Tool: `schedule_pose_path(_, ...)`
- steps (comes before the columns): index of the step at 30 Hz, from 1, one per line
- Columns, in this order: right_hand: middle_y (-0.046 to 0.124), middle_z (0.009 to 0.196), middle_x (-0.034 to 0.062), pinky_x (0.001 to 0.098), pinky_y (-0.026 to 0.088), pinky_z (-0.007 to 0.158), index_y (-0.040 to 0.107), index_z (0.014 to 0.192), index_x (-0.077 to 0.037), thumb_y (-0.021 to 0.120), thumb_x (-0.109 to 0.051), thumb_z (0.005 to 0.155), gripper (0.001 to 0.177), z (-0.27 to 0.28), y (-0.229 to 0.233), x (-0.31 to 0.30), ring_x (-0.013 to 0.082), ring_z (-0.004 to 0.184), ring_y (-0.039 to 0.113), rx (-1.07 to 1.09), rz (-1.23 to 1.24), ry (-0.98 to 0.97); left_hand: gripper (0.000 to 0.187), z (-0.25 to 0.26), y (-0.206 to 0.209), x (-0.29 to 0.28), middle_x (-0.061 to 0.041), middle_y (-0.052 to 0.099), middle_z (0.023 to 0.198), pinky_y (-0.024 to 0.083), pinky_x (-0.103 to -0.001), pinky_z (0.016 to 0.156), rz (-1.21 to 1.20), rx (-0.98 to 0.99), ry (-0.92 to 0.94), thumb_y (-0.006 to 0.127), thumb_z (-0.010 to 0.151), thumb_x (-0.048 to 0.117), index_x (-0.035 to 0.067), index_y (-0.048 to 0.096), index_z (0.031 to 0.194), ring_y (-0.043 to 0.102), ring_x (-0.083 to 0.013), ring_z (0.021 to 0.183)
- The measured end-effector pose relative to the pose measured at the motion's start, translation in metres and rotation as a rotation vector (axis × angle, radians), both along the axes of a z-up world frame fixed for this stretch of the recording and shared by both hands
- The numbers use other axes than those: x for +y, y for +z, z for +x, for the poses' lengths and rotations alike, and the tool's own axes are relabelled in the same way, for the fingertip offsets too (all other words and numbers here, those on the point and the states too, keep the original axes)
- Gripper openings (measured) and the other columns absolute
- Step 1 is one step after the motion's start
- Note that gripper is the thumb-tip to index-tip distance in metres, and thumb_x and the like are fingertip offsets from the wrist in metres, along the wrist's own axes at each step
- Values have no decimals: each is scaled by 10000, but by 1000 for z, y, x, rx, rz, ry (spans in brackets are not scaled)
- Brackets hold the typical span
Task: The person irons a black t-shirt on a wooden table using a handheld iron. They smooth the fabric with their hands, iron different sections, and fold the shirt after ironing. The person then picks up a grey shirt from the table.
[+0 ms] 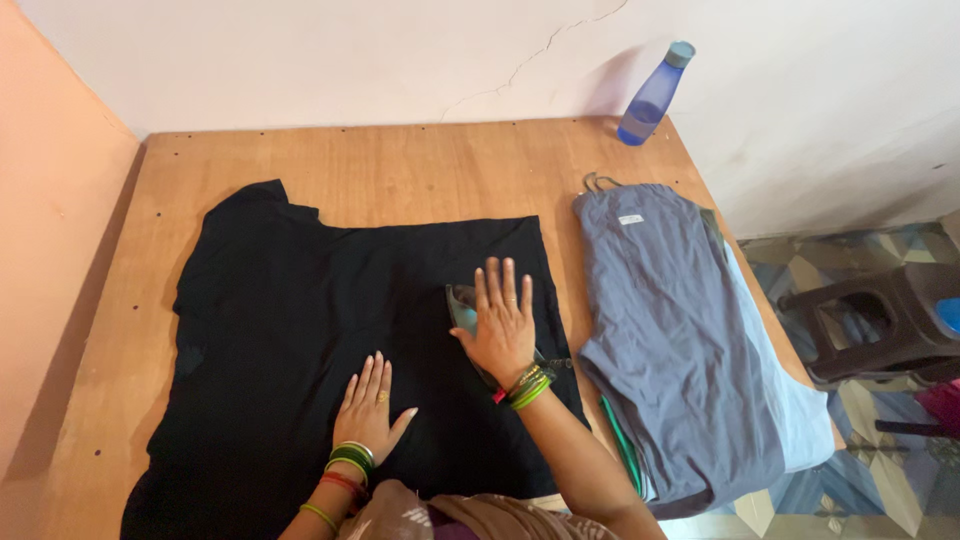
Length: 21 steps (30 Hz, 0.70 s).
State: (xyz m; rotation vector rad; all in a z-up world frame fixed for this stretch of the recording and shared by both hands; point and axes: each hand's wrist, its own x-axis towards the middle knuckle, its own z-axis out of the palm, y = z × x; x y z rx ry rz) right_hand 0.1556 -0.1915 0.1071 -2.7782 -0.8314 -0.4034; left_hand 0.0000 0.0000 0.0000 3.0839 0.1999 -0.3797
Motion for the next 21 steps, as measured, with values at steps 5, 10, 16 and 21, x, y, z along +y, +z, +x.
schedule_pose_path(5, 272, 1638, 207, 567, 118, 1229, 423, 1491, 22, 792, -430, 749, 944, -2, 12, -1, 402, 1544, 143, 63, -54, 10, 928, -3, -1, 0, -111, 32, 1700, 54, -395, 1263, -32, -23, 13, 355, 972, 667, 34, 85, 1594, 20, -213, 1566)
schedule_pose_path(10, 311, 1614, 222, 554, 165, 1222, 444, 1478, 14, 771, -393, 781, 871, 0, 8, -1, 428, 1530, 176, 67, -39, 11, 923, 0, 5, -1, -104, 18, 1704, 51, -393, 1266, -30, 27, 21, 342, 981, 669, 37, 76, 1600, 7, -207, 1568)
schedule_pose_path(16, 391, 1577, 206, 521, 241, 1207, 465, 1469, -15, 745, -375, 828, 787, 5, -2, -2, 436, 1499, 266, 136, -56, -16, 921, 0, 6, -2, -106, 12, 1706, 49, -396, 1264, -27, 34, 19, 337, 981, 673, 43, 76, 1600, 1, -209, 1567)
schedule_pose_path(21, 495, 1483, 191, 508, 395, 1098, 500, 1447, -37, 751, -376, 832, 745, 5, -3, -2, 445, 1375, 423, 105, -35, -29, 929, 0, 4, -1, -104, 14, 1704, 46, -396, 1264, -18, 31, 17, 335, 978, 678, 40, 71, 1599, -2, -208, 1566)
